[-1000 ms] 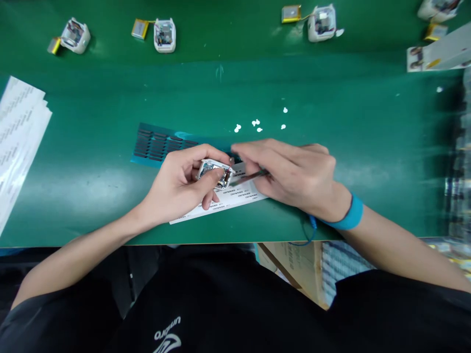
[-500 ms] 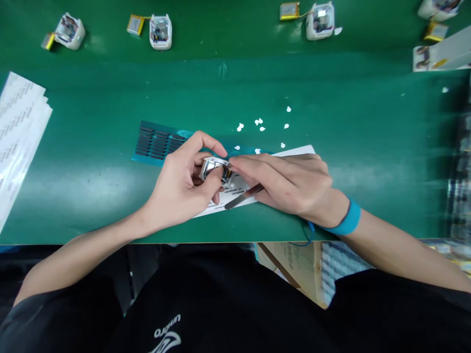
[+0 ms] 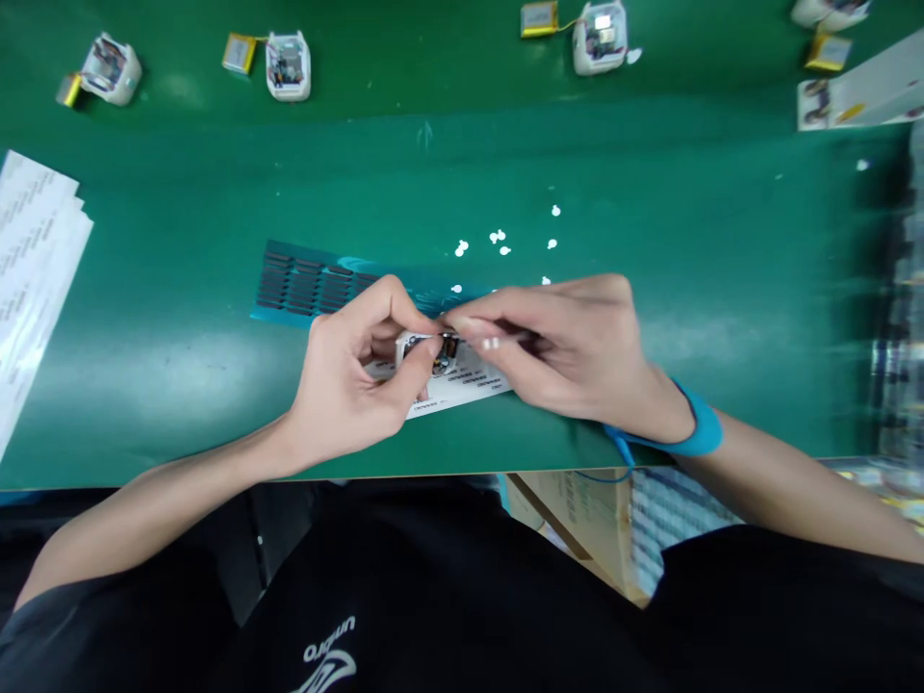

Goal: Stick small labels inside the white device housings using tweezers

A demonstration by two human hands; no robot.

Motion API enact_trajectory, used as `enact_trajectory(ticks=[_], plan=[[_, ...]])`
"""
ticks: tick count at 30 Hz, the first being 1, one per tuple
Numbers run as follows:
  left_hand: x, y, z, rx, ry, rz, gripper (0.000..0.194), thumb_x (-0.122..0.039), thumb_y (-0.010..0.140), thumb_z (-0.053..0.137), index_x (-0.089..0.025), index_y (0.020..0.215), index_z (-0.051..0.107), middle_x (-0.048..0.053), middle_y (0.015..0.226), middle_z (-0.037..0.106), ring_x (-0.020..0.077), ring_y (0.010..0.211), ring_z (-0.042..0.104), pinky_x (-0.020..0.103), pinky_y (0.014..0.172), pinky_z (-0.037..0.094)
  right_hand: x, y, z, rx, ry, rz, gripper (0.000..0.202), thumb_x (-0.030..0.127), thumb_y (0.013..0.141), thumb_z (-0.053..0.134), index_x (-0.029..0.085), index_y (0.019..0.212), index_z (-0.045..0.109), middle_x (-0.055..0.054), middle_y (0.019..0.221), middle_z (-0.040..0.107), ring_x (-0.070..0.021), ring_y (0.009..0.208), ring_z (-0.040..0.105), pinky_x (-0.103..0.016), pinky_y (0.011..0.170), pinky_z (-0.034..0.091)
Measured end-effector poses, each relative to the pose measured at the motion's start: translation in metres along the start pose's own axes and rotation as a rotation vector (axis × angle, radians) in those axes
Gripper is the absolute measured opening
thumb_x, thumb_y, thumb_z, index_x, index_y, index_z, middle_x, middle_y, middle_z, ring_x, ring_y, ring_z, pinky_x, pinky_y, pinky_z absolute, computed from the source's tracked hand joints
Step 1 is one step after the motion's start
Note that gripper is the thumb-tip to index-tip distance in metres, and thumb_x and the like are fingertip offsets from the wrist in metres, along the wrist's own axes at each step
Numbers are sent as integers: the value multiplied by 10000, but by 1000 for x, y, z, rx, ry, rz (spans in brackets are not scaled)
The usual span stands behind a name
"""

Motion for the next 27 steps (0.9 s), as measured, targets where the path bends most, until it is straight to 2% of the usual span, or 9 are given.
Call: enact_trajectory(ticks=[3, 6, 12, 14, 18, 21, 24, 25, 27], plan=[[1, -2, 0, -4, 45, 23, 199, -264, 950, 778, -235, 913, 585, -37, 702, 688, 128, 536, 657, 270, 502, 496, 2, 5, 0, 21, 156, 179, 221, 402, 1066, 734, 205, 970, 766, 87, 591, 606, -71, 468, 464, -243, 467, 407], [4, -5, -3, -1, 101, 78, 128, -243, 975, 744, -241, 961, 616, -37, 708, 691, 134, 565, 672, 280, 530, 503, 3, 5, -1, 91, 291, 344, 240, 461, 1026, 773, 222, 1025, 769, 76, 655, 644, -83, 488, 449, -258, 446, 369], [-5, -1, -9, 76, 295, 226, 180, -192, 962, 773, -268, 1070, 650, -49, 803, 800, 151, 671, 764, 288, 643, 579, 3, 2, -3, 134, 322, 374, 296, 538, 1018, 770, 250, 949, 755, 110, 513, 461, -95, 456, 375, -279, 451, 315], [-9, 1, -10, 86, 310, 225, 172, -196, 964, 785, -266, 1065, 664, -54, 791, 803, 143, 659, 764, 275, 637, 582, 2, 2, -2, 111, 330, 395, 335, 570, 1006, 774, 241, 951, 744, 107, 516, 492, -94, 447, 394, -279, 443, 321], [-13, 2, -10, 91, 276, 177, 79, -249, 1017, 775, -237, 1075, 723, -40, 790, 822, 131, 575, 748, 251, 578, 570, -3, 9, -1, -55, 380, 378, 318, 446, 1058, 714, 224, 834, 752, 45, 646, 714, -103, 512, 574, -273, 488, 413], [-15, -3, -10, 183, 429, 433, 107, -204, 1043, 754, -213, 1149, 756, 5, 1035, 882, 141, 760, 830, 224, 733, 646, -10, 17, -4, -289, 633, 380, 406, 393, 1108, 589, 222, 772, 740, -20, 776, 815, -136, 538, 661, -304, 481, 450], [-13, -6, -9, 299, 501, 631, 203, -200, 1081, 703, -192, 1283, 714, 29, 1139, 878, 183, 1049, 854, 264, 967, 672, -15, 20, -7, -496, 644, 337, 505, 463, 1123, 577, 231, 695, 714, -32, 707, 734, -171, 621, 647, -333, 584, 485], [-11, -7, -9, 319, 530, 660, 188, -201, 1095, 675, -185, 1280, 706, 41, 1145, 876, 192, 1096, 847, 287, 994, 672, -18, 20, -9, -518, 574, 312, 534, 464, 1129, 583, 238, 657, 695, -20, 663, 682, -171, 635, 616, -334, 624, 475], [-6, -6, -9, 349, 634, 697, 133, -192, 1119, 610, -176, 1199, 715, 69, 1157, 867, 203, 1112, 842, 311, 977, 679, -24, 19, -15, -422, 456, 266, 583, 443, 1154, 553, 239, 622, 676, 10, 594, 606, -139, 576, 533, -322, 609, 427]])
Point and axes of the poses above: each hand's wrist, its own y-axis towards the middle knuckle, its own z-axis out of the palm, x = y × z, the point moved 1 cm from there along y, towards the middle knuckle
